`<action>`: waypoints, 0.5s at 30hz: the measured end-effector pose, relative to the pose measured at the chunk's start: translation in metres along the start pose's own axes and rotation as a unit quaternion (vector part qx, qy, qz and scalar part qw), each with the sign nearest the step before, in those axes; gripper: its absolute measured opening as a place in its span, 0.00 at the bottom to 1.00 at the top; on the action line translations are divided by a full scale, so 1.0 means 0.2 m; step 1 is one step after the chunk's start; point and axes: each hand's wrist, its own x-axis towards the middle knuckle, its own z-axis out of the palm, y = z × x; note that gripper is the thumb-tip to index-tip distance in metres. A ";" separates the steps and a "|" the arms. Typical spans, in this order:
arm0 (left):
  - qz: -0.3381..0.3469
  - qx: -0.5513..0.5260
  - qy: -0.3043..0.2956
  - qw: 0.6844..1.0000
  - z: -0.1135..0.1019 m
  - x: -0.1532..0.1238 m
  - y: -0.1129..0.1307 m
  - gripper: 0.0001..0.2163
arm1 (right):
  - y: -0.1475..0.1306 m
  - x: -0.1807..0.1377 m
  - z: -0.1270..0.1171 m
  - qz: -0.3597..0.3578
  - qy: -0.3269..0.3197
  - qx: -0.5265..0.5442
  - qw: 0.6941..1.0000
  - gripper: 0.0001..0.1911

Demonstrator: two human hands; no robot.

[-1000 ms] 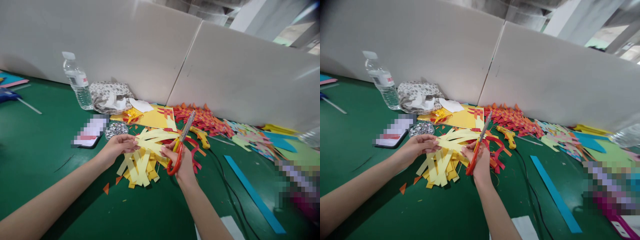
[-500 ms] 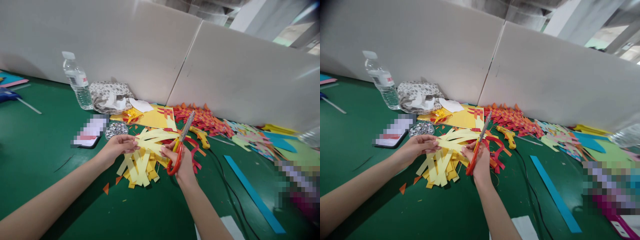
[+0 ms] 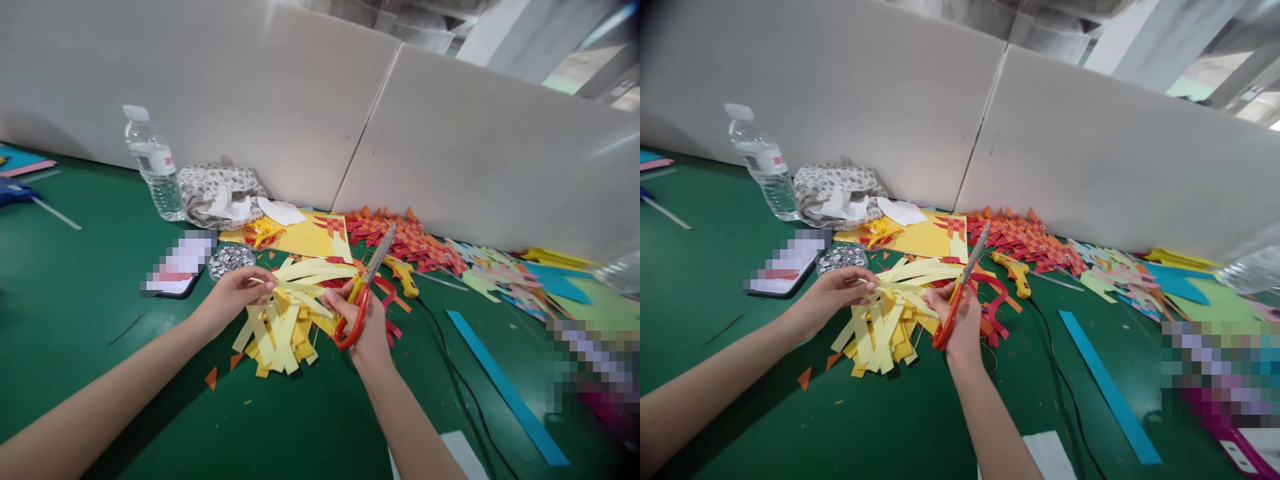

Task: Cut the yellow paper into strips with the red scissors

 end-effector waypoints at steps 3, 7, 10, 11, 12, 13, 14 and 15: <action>-0.003 -0.007 -0.006 1.000 0.01 -0.01 0.01 0.06 | -0.01 0.00 0.00 0.000 0.016 0.010 1.000 0.19; -0.021 -0.001 -0.028 0.999 0.01 -0.02 0.01 0.07 | 0.00 0.02 -0.01 -0.029 0.016 0.027 0.999 0.20; -0.023 0.021 -0.035 0.999 0.01 -0.02 0.01 0.08 | 0.01 0.02 -0.02 -0.050 0.031 0.028 0.998 0.20; -0.021 0.025 -0.033 0.999 0.02 -0.02 0.01 0.08 | 0.01 0.02 -0.02 -0.054 0.034 0.026 0.998 0.19; -0.019 0.028 -0.030 0.999 0.02 -0.02 0.01 0.08 | 0.01 0.02 -0.03 -0.056 0.033 0.023 0.998 0.18; -0.018 0.030 -0.026 0.999 0.02 -0.02 0.01 0.08 | 0.01 0.02 -0.03 -0.058 0.032 0.019 0.998 0.17; -0.016 0.031 -0.024 0.999 0.02 -0.02 0.01 0.07 | 0.01 0.02 -0.03 -0.059 0.028 0.016 0.998 0.17; -0.013 0.033 -0.022 0.999 0.02 -0.02 0.01 0.08 | 0.01 0.02 -0.03 -0.059 0.024 0.013 0.998 0.17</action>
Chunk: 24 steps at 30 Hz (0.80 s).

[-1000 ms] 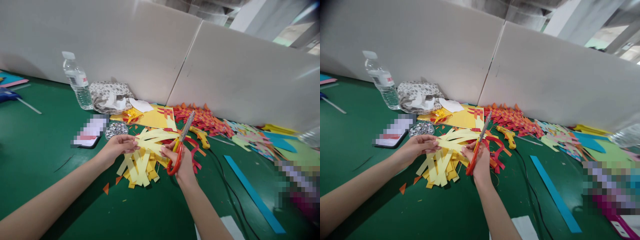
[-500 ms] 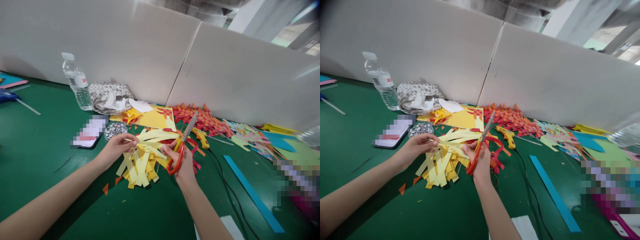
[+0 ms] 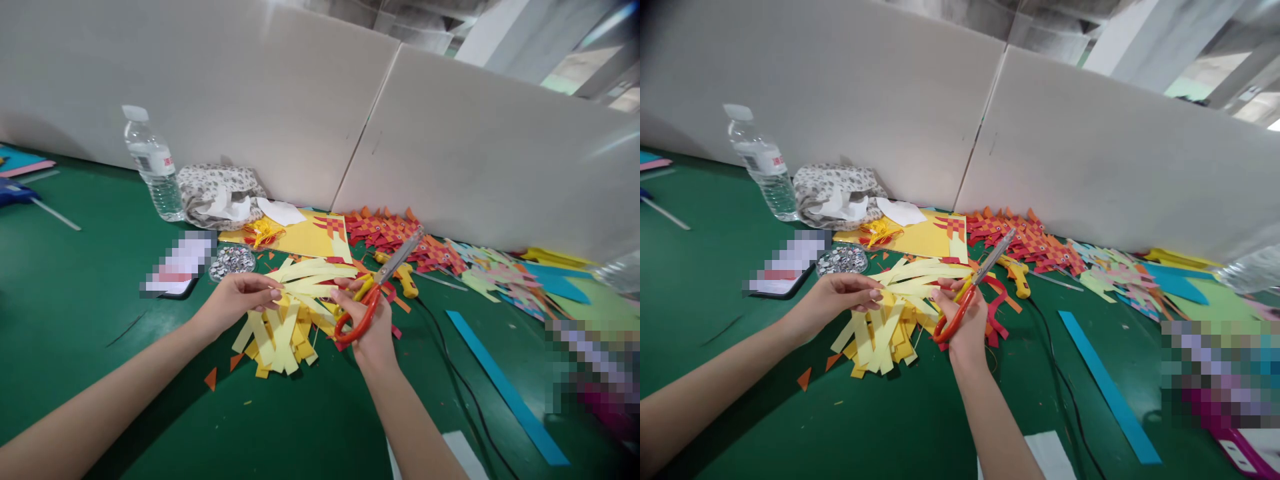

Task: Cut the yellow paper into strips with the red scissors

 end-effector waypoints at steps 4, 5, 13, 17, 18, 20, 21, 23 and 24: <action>0.026 0.001 0.007 1.000 -0.01 0.00 0.00 0.08 | 0.00 0.00 0.00 0.012 -0.005 -0.001 1.000 0.18; 0.032 -0.003 0.010 0.999 -0.01 0.00 -0.01 0.09 | -0.01 0.00 0.01 0.014 -0.003 0.000 1.000 0.18; 0.038 -0.021 0.030 0.999 0.01 -0.01 -0.01 0.08 | -0.01 0.00 0.02 -0.007 -0.004 -0.001 1.000 0.18; 0.049 -0.026 0.046 0.997 0.02 -0.02 -0.01 0.13 | -0.01 0.00 0.02 -0.012 -0.001 -0.001 1.000 0.18; 0.046 -0.028 0.046 0.997 0.02 -0.02 -0.01 0.15 | -0.01 0.00 0.02 -0.011 0.000 -0.001 1.000 0.18; 0.039 -0.023 0.047 0.998 0.02 -0.02 0.00 0.16 | -0.01 -0.01 0.02 -0.011 -0.001 -0.001 1.000 0.18; 0.036 -0.018 0.048 0.998 0.01 -0.02 0.00 0.15 | -0.01 -0.01 0.02 -0.014 -0.002 0.001 1.000 0.17; 0.037 -0.011 0.051 0.998 0.01 -0.02 0.00 0.14 | -0.01 -0.01 0.02 -0.023 -0.003 0.009 1.000 0.17; 0.038 -0.008 0.054 0.998 0.01 -0.02 0.00 0.13 | -0.01 -0.01 0.02 -0.026 -0.003 0.013 1.000 0.17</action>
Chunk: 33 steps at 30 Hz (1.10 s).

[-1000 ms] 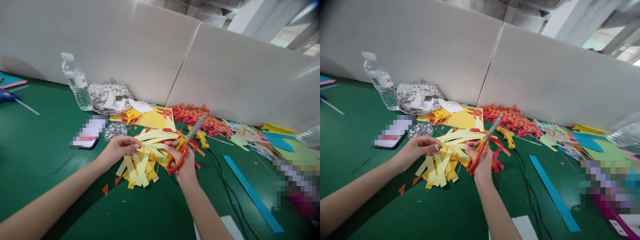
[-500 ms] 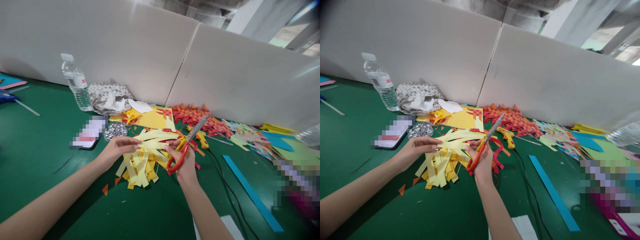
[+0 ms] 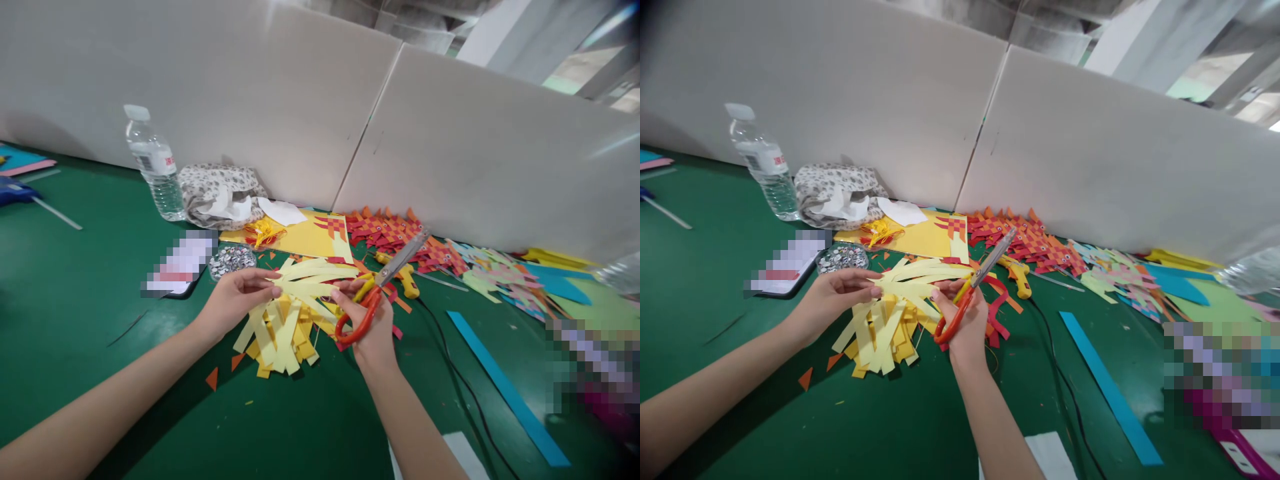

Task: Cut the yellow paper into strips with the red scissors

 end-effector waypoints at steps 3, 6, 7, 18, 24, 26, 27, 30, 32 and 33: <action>0.004 0.013 0.004 1.000 0.00 0.01 0.00 0.13 | 0.00 0.00 -0.01 -0.006 -0.002 0.005 1.000 0.17; 0.023 0.038 -0.001 0.999 0.00 0.01 0.00 0.13 | 0.01 0.00 -0.01 -0.010 -0.019 -0.001 1.000 0.16; 0.035 0.047 -0.004 0.998 0.00 0.01 0.01 0.12 | 0.01 0.00 -0.01 -0.010 -0.027 -0.005 1.000 0.16; 0.034 0.103 -0.077 0.991 0.04 -0.03 -0.01 0.10 | 0.00 -0.06 0.04 -0.018 -0.138 -0.045 0.989 0.15; 0.025 0.085 -0.068 0.994 0.07 -0.05 0.00 0.08 | 0.01 -0.07 0.05 0.008 -0.140 -0.059 0.988 0.16; 0.024 0.086 -0.071 0.994 0.07 -0.06 0.02 0.09 | 0.01 -0.07 0.05 0.012 -0.141 -0.051 0.989 0.16; 0.026 0.086 -0.072 0.993 0.07 -0.06 0.02 0.09 | 0.01 -0.07 0.05 0.012 -0.140 -0.044 0.989 0.16; 0.034 0.098 -0.063 0.993 0.07 -0.06 0.03 0.09 | 0.01 -0.06 0.05 0.018 -0.130 -0.043 0.990 0.17; 0.035 0.102 -0.034 0.994 0.05 -0.05 0.04 0.10 | 0.01 -0.06 0.05 0.035 -0.128 -0.060 0.989 0.18; 0.031 0.093 -0.016 0.995 0.05 -0.05 0.04 0.10 | 0.01 -0.06 0.05 0.045 -0.132 -0.067 0.988 0.18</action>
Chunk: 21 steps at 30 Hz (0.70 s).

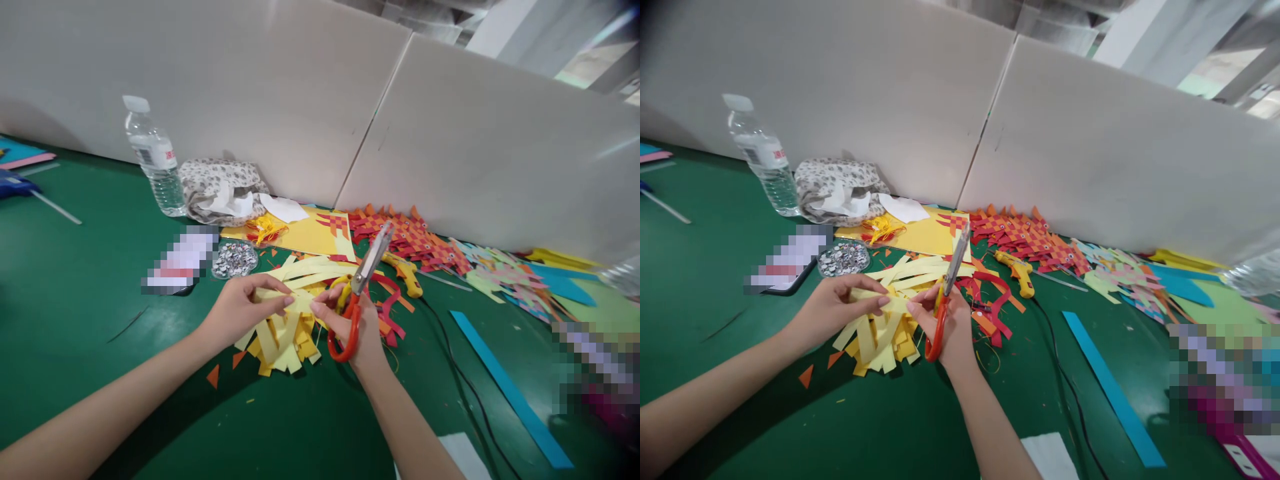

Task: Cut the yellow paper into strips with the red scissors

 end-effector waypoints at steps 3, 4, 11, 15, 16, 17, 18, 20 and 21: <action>-0.029 -0.072 0.038 0.996 0.00 0.00 0.01 0.15 | 0.00 -0.01 0.00 0.019 -0.016 0.003 1.000 0.18; -0.039 -0.103 0.034 0.993 0.00 0.00 0.01 0.18 | 0.01 -0.01 0.00 0.019 -0.013 0.010 1.000 0.17; -0.106 -0.213 -0.074 0.968 0.09 -0.01 -0.04 0.12 | 0.02 -0.04 0.05 0.006 0.026 0.030 0.999 0.17; -0.100 -0.225 -0.044 0.968 0.10 -0.03 -0.04 0.08 | 0.03 -0.06 0.07 0.011 0.016 0.013 1.000 0.18; -0.099 -0.231 -0.034 0.967 0.09 -0.03 -0.03 0.08 | 0.03 -0.06 0.06 0.015 0.012 0.001 1.000 0.19; -0.098 -0.240 -0.023 0.965 0.09 -0.03 -0.03 0.08 | 0.03 -0.06 0.06 0.017 0.009 -0.018 1.000 0.19; -0.097 -0.250 -0.011 0.963 0.08 -0.02 -0.03 0.08 | 0.03 -0.06 0.05 0.016 0.007 -0.046 0.999 0.19; -0.091 -0.258 0.005 0.962 0.06 -0.01 -0.04 0.08 | 0.02 -0.05 0.03 0.004 0.004 -0.134 0.991 0.18; -0.083 -0.255 0.008 0.963 0.05 0.00 -0.04 0.08 | 0.01 -0.04 0.02 -0.007 -0.002 -0.191 0.982 0.17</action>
